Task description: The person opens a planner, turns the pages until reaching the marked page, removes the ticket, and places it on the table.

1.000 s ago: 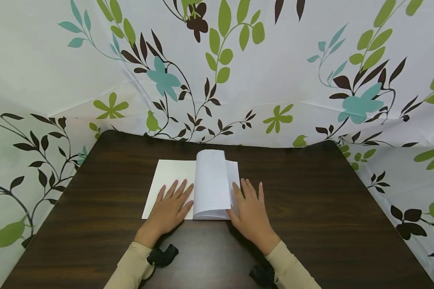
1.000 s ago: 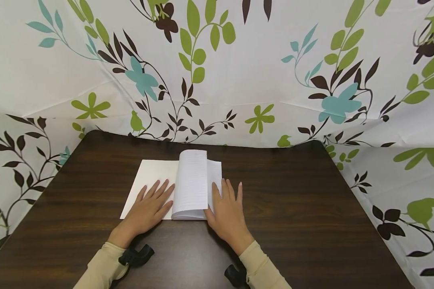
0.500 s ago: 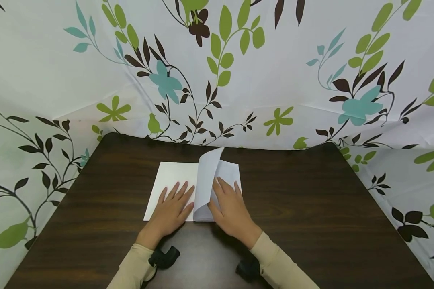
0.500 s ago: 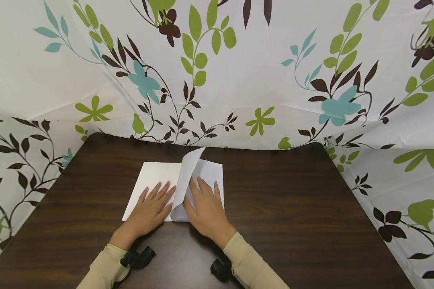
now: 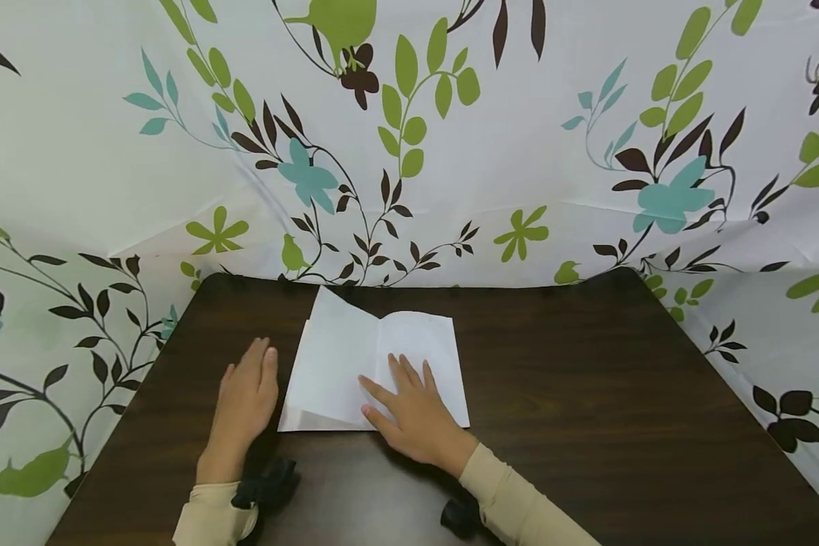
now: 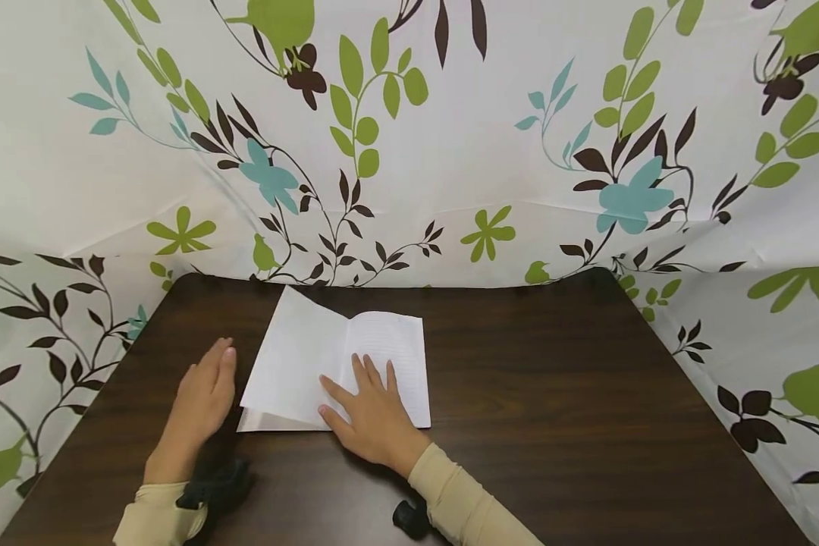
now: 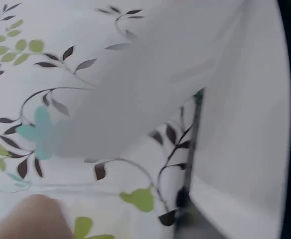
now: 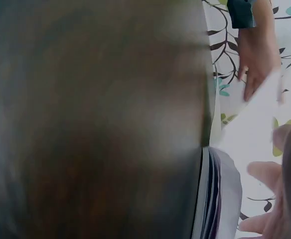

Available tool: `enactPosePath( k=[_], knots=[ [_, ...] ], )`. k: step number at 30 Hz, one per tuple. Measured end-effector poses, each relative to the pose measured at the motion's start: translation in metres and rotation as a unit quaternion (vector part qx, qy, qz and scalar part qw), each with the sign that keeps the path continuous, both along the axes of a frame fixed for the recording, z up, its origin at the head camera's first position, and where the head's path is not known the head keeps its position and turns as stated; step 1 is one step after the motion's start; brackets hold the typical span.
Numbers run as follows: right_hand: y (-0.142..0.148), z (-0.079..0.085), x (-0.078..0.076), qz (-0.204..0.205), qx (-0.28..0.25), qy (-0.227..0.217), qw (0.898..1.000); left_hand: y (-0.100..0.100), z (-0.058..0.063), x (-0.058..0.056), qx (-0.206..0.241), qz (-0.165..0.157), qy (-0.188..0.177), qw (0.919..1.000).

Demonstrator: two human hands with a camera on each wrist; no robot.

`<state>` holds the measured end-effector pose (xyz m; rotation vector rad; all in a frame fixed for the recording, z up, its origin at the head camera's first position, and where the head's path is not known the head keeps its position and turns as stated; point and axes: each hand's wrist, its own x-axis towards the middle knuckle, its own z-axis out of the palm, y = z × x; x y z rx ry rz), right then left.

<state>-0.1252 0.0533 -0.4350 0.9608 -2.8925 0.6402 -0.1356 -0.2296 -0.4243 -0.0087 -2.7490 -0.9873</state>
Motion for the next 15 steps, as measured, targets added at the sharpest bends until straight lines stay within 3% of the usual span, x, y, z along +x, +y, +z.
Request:
enactPosePath(
  k=[3,5,9,15],
  knots=[
    [0.001,-0.002,0.002,0.008,0.024,-0.006,1.000,-0.003,0.004,0.004,0.038,0.043,0.065,0.9963],
    [0.001,-0.003,0.003,0.010,0.037,-0.007,0.999,0.001,0.006,0.006,0.044,0.039,0.097,0.9935],
    [0.001,-0.004,0.003,0.011,0.043,-0.008,0.999,0.023,0.004,0.006,0.001,-0.028,0.114,0.9931],
    [0.000,-0.006,0.004,0.011,0.038,-0.017,0.999,0.062,-0.012,0.004,-0.067,-0.149,0.049,0.9853]
  ],
)
